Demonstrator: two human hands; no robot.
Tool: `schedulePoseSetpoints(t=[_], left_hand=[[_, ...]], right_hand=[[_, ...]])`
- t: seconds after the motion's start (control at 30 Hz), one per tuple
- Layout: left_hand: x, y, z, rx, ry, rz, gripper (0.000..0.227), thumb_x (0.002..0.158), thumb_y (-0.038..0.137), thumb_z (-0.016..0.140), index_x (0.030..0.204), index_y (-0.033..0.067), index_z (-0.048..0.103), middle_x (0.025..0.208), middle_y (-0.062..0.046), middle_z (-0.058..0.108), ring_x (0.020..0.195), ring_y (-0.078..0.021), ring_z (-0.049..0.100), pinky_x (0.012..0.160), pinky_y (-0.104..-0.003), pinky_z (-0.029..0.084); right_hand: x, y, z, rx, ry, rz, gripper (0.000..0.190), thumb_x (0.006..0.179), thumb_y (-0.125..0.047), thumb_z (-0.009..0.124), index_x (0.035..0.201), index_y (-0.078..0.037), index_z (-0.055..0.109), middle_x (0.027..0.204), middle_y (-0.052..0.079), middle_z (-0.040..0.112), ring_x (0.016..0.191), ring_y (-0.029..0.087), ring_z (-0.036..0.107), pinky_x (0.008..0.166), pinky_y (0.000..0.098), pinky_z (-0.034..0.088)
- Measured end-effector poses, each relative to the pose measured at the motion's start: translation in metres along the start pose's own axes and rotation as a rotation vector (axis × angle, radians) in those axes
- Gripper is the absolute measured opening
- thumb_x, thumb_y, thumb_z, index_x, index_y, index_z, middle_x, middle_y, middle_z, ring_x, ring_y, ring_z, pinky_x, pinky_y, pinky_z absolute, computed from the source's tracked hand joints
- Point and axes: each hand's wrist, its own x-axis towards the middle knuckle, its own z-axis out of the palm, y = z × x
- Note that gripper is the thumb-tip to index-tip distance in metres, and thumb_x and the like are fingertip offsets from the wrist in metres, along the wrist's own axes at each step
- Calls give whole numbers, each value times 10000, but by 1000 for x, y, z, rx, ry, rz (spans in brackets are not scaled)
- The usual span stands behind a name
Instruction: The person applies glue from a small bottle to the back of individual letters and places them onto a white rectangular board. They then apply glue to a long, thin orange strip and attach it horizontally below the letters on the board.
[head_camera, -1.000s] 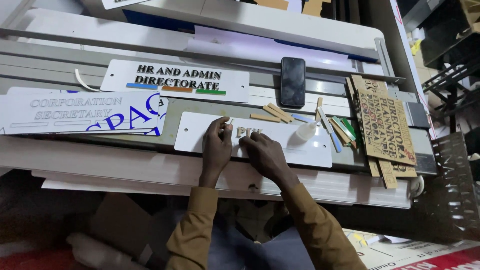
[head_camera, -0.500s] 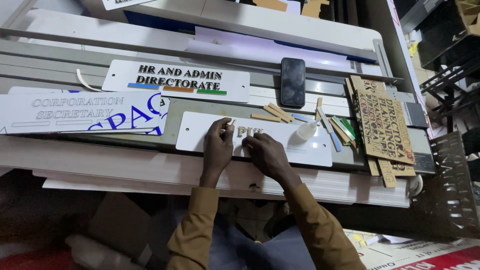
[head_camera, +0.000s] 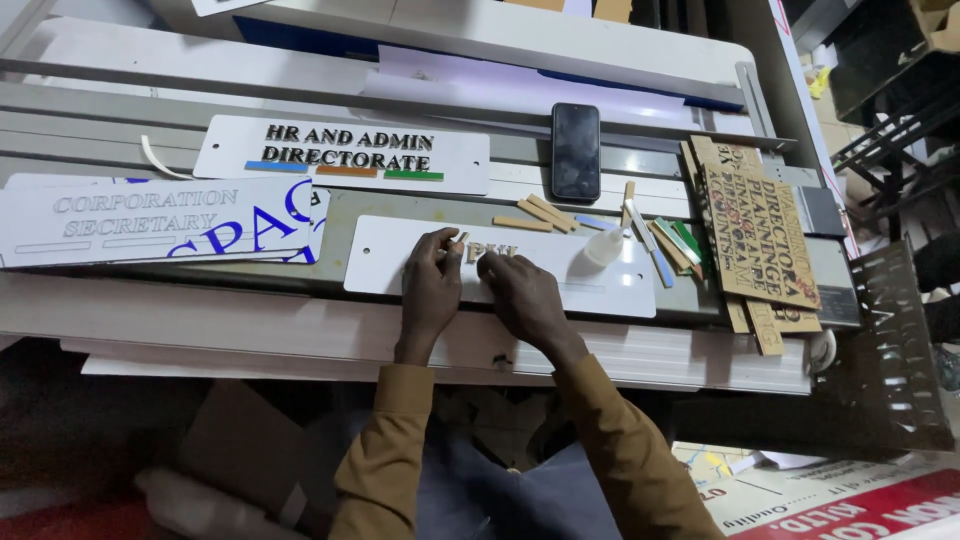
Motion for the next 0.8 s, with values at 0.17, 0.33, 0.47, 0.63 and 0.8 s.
schedulePoseSetpoints(t=[0.17, 0.33, 0.47, 0.63, 0.8], left_hand=[[1, -3, 1, 20, 2, 11, 292, 1178, 204, 632, 1361, 3, 739, 1110, -239, 753, 985, -452, 805, 815, -551, 673], [0, -2, 2, 26, 23, -8, 287, 1174, 213, 638, 1353, 19, 750, 1096, -228, 753, 937, -414, 793, 810, -523, 656], [1, -8, 3, -9, 34, -16, 283, 1165, 209, 663, 1364, 31, 756, 1109, -208, 762, 907, -306, 761, 802, -468, 639], [3, -12, -2, -225, 27, -89, 283, 1177, 199, 653, 1392, 29, 726, 1078, -164, 762, 860, -227, 759, 789, -394, 668], [-1, 13, -21, -659, 91, -306, 340, 1187, 113, 543, 1507, 6, 595, 1133, -135, 709, 925, -196, 782, 835, -346, 740]], right_hand=[[-37, 31, -12, 691, 241, 158, 151, 1110, -70, 514, 1203, -128, 618, 1123, 151, 602, 1024, 373, 712, 837, 518, 625], [-80, 9, -65, 974, 454, 177, 247, 1106, 32, 427, 1261, -76, 587, 1254, 167, 647, 1034, 286, 751, 755, 330, 567], [-95, 19, -52, 997, 359, 203, 155, 1133, -3, 598, 1263, -20, 680, 951, 174, 789, 858, 281, 817, 660, 322, 574], [-96, -11, -53, 888, 228, 227, 269, 1027, 59, 689, 1279, 10, 769, 897, 209, 839, 762, 277, 829, 604, 329, 604], [-100, -8, -38, 748, 222, 288, 117, 1017, -48, 800, 1124, -10, 828, 750, 177, 819, 601, 270, 795, 551, 351, 590]])
